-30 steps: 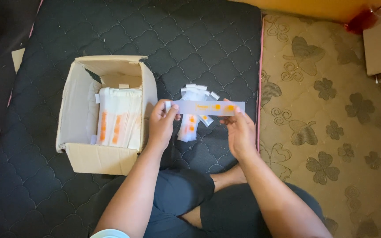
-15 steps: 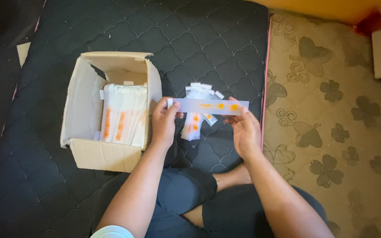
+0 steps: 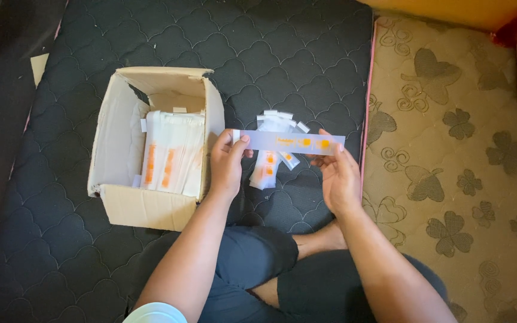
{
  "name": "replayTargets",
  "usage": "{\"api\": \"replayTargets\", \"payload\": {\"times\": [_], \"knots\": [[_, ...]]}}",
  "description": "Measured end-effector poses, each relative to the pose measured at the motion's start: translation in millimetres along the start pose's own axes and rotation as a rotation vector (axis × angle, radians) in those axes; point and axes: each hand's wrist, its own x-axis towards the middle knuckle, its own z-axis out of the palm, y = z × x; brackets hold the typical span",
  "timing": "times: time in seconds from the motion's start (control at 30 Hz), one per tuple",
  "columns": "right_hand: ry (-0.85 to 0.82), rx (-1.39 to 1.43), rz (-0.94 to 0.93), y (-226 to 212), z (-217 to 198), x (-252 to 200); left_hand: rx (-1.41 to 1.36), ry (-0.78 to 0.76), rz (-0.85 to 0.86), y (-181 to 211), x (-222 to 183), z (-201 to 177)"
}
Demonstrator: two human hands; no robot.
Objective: The person sorts white paper strips with orange markings by picking them up from a pile and placing them into a cardboard box.
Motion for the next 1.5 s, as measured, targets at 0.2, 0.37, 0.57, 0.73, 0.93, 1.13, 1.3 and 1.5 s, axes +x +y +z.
{"api": "replayTargets", "payload": {"times": [0.2,0.37,0.57,0.73,0.93,1.13,1.3,1.5], "knots": [[-0.016,-0.009,0.0,-1,-1,0,0.009,-0.004,-0.002,12,-4,2],[-0.012,-0.004,0.0,0,-2,0,-0.004,0.006,0.013,5,-1,1],[-0.016,-0.009,0.005,1,-4,2,-0.024,0.009,0.032,16,-7,5],[-0.01,-0.009,0.002,3,-6,2,-0.036,0.001,0.042,2,-1,1],[-0.023,-0.03,0.004,2,-6,2,-0.007,0.0,0.044,5,-3,1],[-0.026,-0.029,0.006,5,-7,3,-0.003,0.003,0.061,4,-2,1],[-0.019,-0.038,0.004,3,-6,2,0.004,-0.002,0.063,0,-2,-1],[0.009,-0.102,-0.014,-1,-4,3,-0.004,-0.022,0.096,2,-3,1]]}}
